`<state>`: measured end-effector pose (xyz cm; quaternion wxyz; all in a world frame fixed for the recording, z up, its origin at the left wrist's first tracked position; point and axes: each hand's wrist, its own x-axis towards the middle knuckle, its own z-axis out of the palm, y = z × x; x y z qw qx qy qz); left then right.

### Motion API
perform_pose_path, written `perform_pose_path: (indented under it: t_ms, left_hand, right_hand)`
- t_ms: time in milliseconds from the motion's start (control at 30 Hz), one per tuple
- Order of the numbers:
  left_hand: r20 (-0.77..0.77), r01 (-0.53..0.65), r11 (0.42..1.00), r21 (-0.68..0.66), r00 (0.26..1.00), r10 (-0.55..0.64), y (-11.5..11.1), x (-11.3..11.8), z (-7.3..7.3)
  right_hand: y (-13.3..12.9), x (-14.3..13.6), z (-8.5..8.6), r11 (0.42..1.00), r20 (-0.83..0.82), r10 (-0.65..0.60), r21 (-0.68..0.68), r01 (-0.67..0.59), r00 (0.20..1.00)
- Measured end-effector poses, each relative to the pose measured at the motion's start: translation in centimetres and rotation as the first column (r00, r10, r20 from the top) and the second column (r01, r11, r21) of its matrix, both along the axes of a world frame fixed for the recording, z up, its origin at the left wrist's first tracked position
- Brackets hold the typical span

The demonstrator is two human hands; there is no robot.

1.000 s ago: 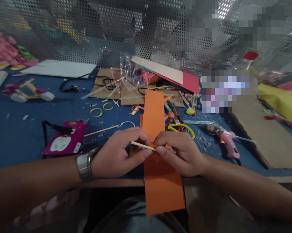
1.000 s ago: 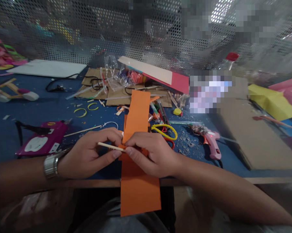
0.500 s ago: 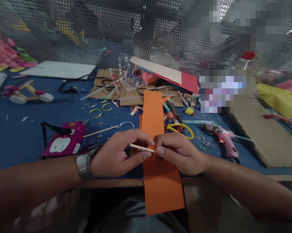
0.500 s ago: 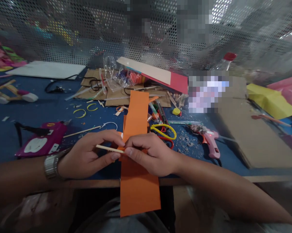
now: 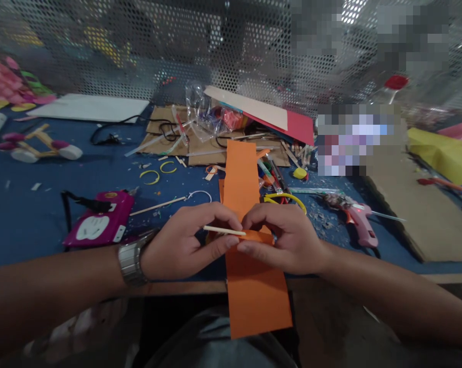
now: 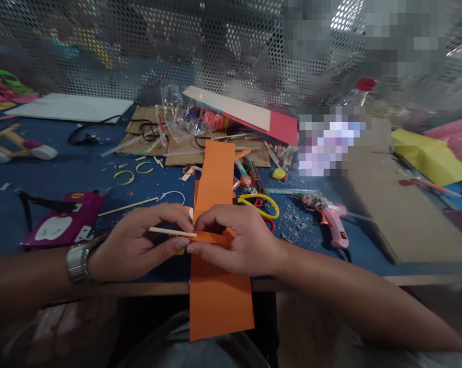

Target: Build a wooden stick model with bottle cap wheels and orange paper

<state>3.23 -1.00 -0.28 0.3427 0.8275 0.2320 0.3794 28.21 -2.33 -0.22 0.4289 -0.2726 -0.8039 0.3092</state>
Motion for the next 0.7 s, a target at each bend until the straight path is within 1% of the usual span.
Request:
perform_pose_path:
  t_ms: [167, 367, 533, 700]
  left_hand:
    - [0.012, -0.005, 1.000, 0.000, 1.000, 0.005, 0.02, 0.01, 0.03]
    - [0.013, -0.030, 0.999, 0.015, 0.999, 0.030, -0.02, 0.14, 0.11]
    - [0.027, -0.018, 1.000, 0.026, 0.999, 0.017, -0.01, 0.17, 0.17]
    - [0.022, -0.033, 0.999, 0.039, 0.999, 0.032, 0.09, 0.07, 0.24]
  right_hand:
    - [0.03, 0.02, 0.22, 0.994, 0.027, -0.036, 0.100, 0.033, 0.999]
    - [0.02, -0.02, 0.13, 0.967, 0.063, -0.106, 0.239, 0.088, 0.992]
    - [-0.11, 0.10, -0.04, 0.955, 0.052, -0.092, 0.286, 0.074, 0.994]
    - [-0.06, 0.24, 0.15, 0.954, 0.028, -0.091, 0.289, 0.079, 0.995]
